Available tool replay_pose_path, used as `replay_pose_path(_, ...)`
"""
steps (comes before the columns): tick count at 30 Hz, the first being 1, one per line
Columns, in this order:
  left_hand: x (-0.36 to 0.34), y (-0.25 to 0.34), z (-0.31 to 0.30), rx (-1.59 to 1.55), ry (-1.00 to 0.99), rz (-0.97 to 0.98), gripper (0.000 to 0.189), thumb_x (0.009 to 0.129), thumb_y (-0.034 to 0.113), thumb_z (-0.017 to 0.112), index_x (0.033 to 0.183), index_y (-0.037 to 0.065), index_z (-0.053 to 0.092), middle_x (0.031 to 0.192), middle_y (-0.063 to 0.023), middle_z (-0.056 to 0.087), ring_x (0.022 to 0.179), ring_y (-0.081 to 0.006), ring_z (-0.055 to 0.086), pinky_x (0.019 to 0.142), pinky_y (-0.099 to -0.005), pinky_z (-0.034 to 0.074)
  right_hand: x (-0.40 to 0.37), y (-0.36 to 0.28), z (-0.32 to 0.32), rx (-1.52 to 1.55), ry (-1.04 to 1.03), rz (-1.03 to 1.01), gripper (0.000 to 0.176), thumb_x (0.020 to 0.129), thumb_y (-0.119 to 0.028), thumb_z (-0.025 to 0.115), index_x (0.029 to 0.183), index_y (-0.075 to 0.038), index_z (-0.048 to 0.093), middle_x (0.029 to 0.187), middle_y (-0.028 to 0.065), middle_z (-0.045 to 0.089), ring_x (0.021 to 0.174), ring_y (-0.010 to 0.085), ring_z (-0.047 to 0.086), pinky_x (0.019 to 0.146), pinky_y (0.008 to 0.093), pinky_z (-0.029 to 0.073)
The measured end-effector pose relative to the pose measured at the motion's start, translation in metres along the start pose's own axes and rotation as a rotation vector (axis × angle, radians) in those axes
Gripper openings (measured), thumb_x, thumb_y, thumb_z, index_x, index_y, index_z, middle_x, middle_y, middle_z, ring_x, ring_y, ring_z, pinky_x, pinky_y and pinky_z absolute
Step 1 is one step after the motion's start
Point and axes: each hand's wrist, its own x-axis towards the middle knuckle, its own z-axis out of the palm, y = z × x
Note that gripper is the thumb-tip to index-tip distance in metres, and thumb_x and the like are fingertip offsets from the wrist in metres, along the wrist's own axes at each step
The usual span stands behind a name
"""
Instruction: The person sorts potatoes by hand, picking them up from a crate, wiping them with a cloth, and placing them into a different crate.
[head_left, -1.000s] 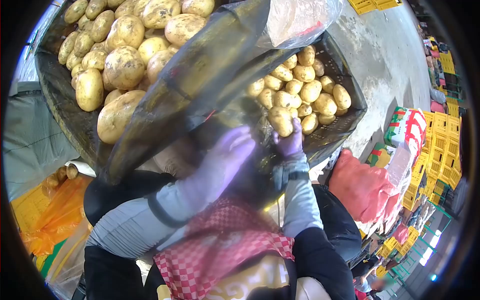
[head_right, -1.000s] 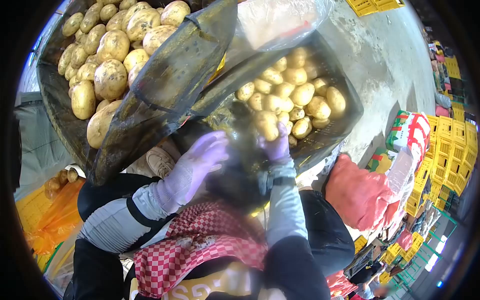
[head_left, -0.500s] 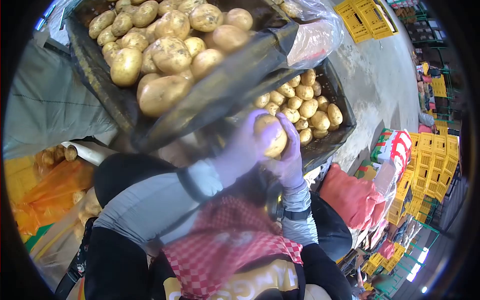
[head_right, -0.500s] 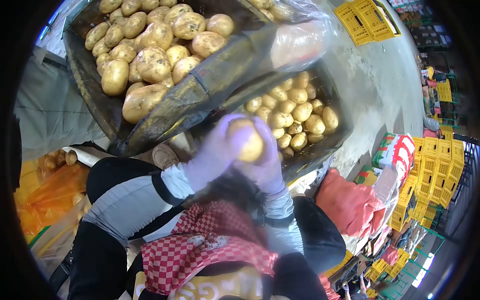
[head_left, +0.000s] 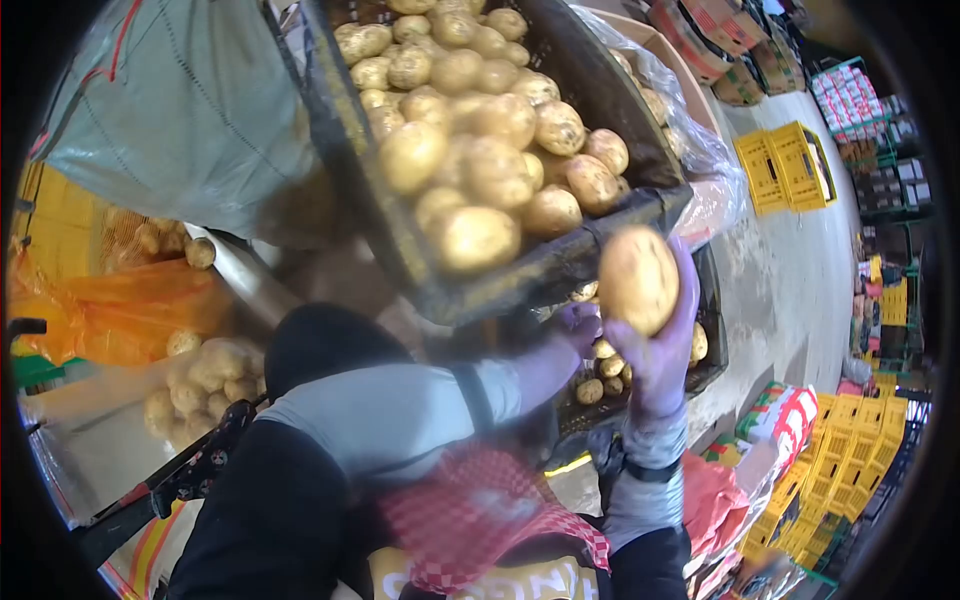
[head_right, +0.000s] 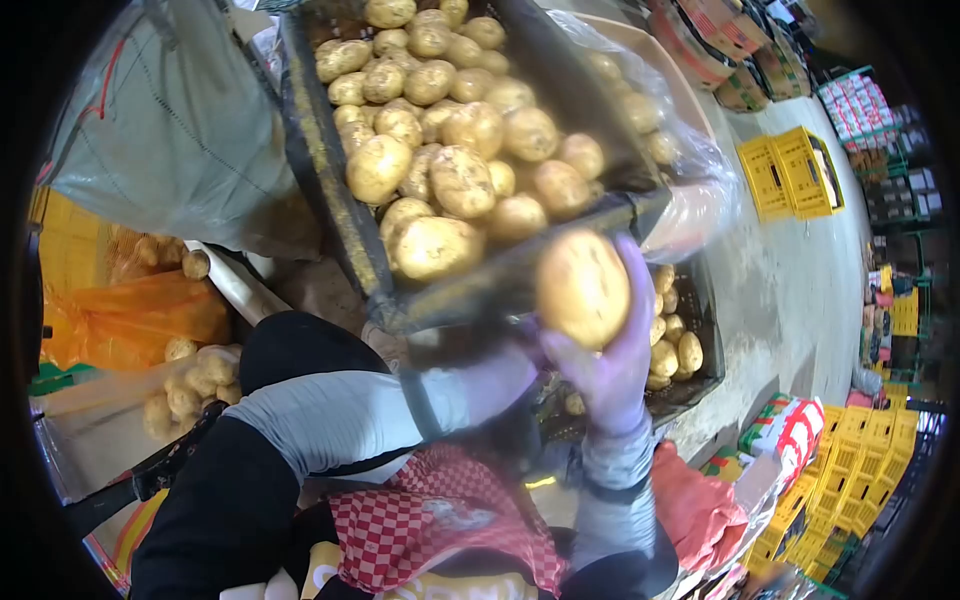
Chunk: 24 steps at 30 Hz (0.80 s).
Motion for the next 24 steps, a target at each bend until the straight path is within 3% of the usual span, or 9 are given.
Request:
replay_pose_path(3, -0.003, 0.014, -0.004, 0.171, -0.046, -0.188, 0.032, 0.099, 0.029, 0.057, 0.122, 0.006, 0.059, 0.101, -0.0055, 0.066, 0.084, -0.0164, 0.059, 0.071, -0.03, 0.046, 0.071, -0.018, 0.046, -0.274, -0.231, -0.102, 0.093, 0.074, -0.03, 0.083, 0.146, 0.0, 0.032, 0.138, 0.0198, 0.046, 0.127, 0.0273, 0.049, 0.105, 0.0354, 0.042)
replay_pose_path(4, -0.003, 0.017, -0.004, 0.212, -0.052, -0.219, 0.034, 0.099, 0.03, 0.056, 0.123, 0.006, 0.059, 0.103, -0.0063, 0.066, 0.086, -0.017, 0.06, 0.074, -0.0305, 0.046, 0.085, -0.031, 0.071, -0.104, -0.286, 0.121, 0.088, 0.077, -0.031, 0.081, 0.146, -0.001, 0.034, 0.137, 0.0218, 0.049, 0.128, 0.0285, 0.048, 0.104, 0.0355, 0.042)
replay_pose_path(6, -0.002, 0.018, -0.003, 0.274, -0.059, -0.257, 0.036, 0.099, 0.032, 0.056, 0.124, 0.006, 0.058, 0.106, -0.0078, 0.067, 0.091, -0.0183, 0.06, 0.079, -0.0315, 0.046, 0.115, 0.017, 0.098, -0.409, -0.485, 0.009, 0.078, 0.082, -0.03, 0.077, 0.144, -0.003, 0.038, 0.123, 0.0152, 0.058, 0.109, 0.0216, 0.059, 0.094, 0.0324, 0.048)
replay_pose_path(10, 0.001, 0.013, -0.002, 0.358, -0.075, -0.294, 0.042, 0.099, 0.035, 0.055, 0.127, 0.005, 0.058, 0.113, -0.0108, 0.067, 0.101, -0.0207, 0.061, 0.089, -0.0334, 0.046, 0.141, 0.026, 0.126, -0.911, -0.801, -0.115, 0.055, 0.082, -0.033, 0.075, 0.123, -0.003, 0.054, 0.12, 0.0243, 0.059, 0.11, 0.0374, 0.06, 0.096, 0.0422, 0.047)
replay_pose_path(15, -0.018, 0.067, 0.004, 0.559, -0.156, -0.437, 0.034, 0.1, 0.035, 0.051, 0.115, 0.005, 0.06, 0.101, -0.0065, 0.064, 0.09, -0.0178, 0.058, 0.082, -0.0341, 0.045, 0.151, 0.027, 0.147, -0.907, -0.827, -0.121, 0.047, 0.082, -0.036, 0.075, 0.11, -0.003, 0.058, 0.104, 0.0186, 0.067, 0.101, 0.0375, 0.064, 0.088, 0.0438, 0.049)
replay_pose_path(18, -0.006, 0.011, -0.012, 0.265, -0.157, -0.13, 0.033, 0.1, 0.039, 0.05, 0.112, 0.009, 0.058, 0.09, -0.0007, 0.059, 0.082, -0.0135, 0.053, 0.075, -0.0329, 0.045, 0.161, 0.025, 0.122, -0.903, -0.892, -0.168, 0.045, 0.084, -0.029, 0.072, 0.119, -0.005, 0.058, 0.105, 0.0173, 0.068, 0.102, 0.0341, 0.065, 0.088, 0.0399, 0.05)
replay_pose_path(19, 0.004, 0.016, -0.019, 0.534, -0.285, -0.124, 0.034, 0.1, 0.04, 0.05, 0.115, 0.01, 0.057, 0.093, -0.0007, 0.059, 0.084, -0.0133, 0.053, 0.079, -0.0328, 0.046, 0.163, 0.011, 0.104, -0.861, -0.937, -0.121, 0.046, 0.086, -0.023, 0.069, 0.128, -0.007, 0.056, 0.107, 0.0157, 0.067, 0.104, 0.0305, 0.065, 0.088, 0.0361, 0.051)
replay_pose_path(21, 0.009, 0.0, -0.021, 0.151, -0.137, -0.338, 0.031, 0.099, 0.031, 0.055, 0.122, 0.011, 0.055, 0.104, -0.0018, 0.061, 0.095, -0.013, 0.055, 0.086, -0.0293, 0.045, 0.159, 0.011, 0.058, -0.735, -0.567, -0.08, 0.039, 0.086, -0.02, 0.069, 0.122, -0.008, 0.062, 0.107, 0.0126, 0.068, 0.102, 0.029, 0.065, 0.088, 0.0339, 0.051)
replay_pose_path(24, 0.004, 0.013, -0.02, 0.216, -0.052, -0.258, 0.035, 0.097, 0.028, 0.06, 0.127, 0.011, 0.057, 0.117, -0.0031, 0.063, 0.106, -0.0144, 0.06, 0.092, -0.03, 0.046, 0.135, 0.018, -0.048, -0.403, -0.187, -0.163, 0.04, 0.09, -0.022, 0.067, 0.127, -0.006, 0.06, 0.107, 0.0093, 0.067, 0.098, 0.0187, 0.063, 0.086, 0.0284, 0.05)
